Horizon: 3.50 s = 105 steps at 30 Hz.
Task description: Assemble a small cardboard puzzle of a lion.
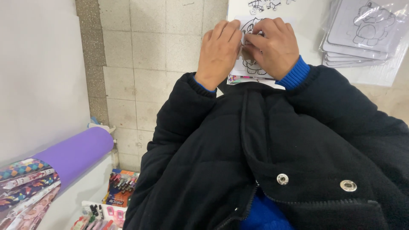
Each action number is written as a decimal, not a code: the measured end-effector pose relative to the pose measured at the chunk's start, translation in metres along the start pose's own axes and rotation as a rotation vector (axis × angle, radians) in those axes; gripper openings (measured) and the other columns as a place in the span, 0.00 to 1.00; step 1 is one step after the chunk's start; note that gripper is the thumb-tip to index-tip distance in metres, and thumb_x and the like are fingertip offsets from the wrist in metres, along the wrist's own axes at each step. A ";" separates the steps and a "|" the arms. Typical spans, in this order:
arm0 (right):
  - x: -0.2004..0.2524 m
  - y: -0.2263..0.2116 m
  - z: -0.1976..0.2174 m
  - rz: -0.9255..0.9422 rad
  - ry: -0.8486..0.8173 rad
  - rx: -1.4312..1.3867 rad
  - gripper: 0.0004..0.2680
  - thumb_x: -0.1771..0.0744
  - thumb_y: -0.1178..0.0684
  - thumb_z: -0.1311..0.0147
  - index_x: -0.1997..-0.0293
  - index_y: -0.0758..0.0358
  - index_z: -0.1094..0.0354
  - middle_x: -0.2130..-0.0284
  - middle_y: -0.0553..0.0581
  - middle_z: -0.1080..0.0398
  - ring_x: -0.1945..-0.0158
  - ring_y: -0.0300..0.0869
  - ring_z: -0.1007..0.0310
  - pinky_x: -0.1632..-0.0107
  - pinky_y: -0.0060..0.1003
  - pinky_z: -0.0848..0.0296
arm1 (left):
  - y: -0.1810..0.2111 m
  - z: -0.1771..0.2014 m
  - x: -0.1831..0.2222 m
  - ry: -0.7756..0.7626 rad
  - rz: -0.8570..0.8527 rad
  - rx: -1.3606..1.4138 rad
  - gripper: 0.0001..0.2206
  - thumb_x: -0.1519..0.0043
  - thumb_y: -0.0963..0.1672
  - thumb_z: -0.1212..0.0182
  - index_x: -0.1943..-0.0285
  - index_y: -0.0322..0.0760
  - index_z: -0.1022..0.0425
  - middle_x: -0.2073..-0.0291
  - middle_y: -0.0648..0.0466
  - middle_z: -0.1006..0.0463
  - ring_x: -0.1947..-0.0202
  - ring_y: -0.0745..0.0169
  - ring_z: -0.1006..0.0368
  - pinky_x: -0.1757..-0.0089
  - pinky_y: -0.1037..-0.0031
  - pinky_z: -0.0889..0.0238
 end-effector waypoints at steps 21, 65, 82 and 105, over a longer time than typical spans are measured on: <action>0.004 0.003 -0.001 -0.015 -0.010 0.062 0.07 0.31 0.57 0.37 0.49 0.54 0.21 0.54 0.47 0.33 0.51 0.42 0.37 0.47 0.40 0.38 | -0.009 -0.004 0.004 -0.013 0.039 0.067 0.14 0.43 0.42 0.30 0.50 0.41 0.25 0.42 0.59 0.27 0.38 0.56 0.34 0.42 0.60 0.41; -0.020 0.013 -0.013 -0.055 -0.011 -0.172 0.14 0.37 0.53 0.26 0.54 0.65 0.30 0.54 0.61 0.37 0.48 0.56 0.37 0.46 0.46 0.31 | -0.006 -0.003 -0.002 -0.027 0.079 0.042 0.17 0.41 0.39 0.39 0.42 0.36 0.23 0.41 0.57 0.27 0.39 0.53 0.34 0.41 0.59 0.41; -0.019 0.026 -0.010 -0.212 -0.158 -0.496 0.11 0.35 0.58 0.33 0.54 0.68 0.33 0.62 0.62 0.26 0.60 0.53 0.24 0.57 0.43 0.25 | -0.004 -0.006 0.002 -0.036 0.065 -0.033 0.19 0.41 0.37 0.42 0.39 0.38 0.24 0.40 0.58 0.27 0.40 0.54 0.34 0.40 0.60 0.41; 0.008 0.225 -0.072 -0.217 -0.213 0.151 0.07 0.25 0.54 0.40 0.47 0.69 0.25 0.68 0.62 0.24 0.73 0.46 0.25 0.73 0.39 0.25 | 0.003 -0.001 -0.012 0.053 0.093 -0.005 0.17 0.39 0.43 0.37 0.40 0.37 0.25 0.55 0.56 0.29 0.46 0.53 0.33 0.49 0.62 0.39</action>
Point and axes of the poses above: each hand's wrist, its own x-axis away from the middle knuckle, its own z-axis out of the back of the hand, y = z × x, the point moved 10 cm from there along -x, towards the middle knuckle
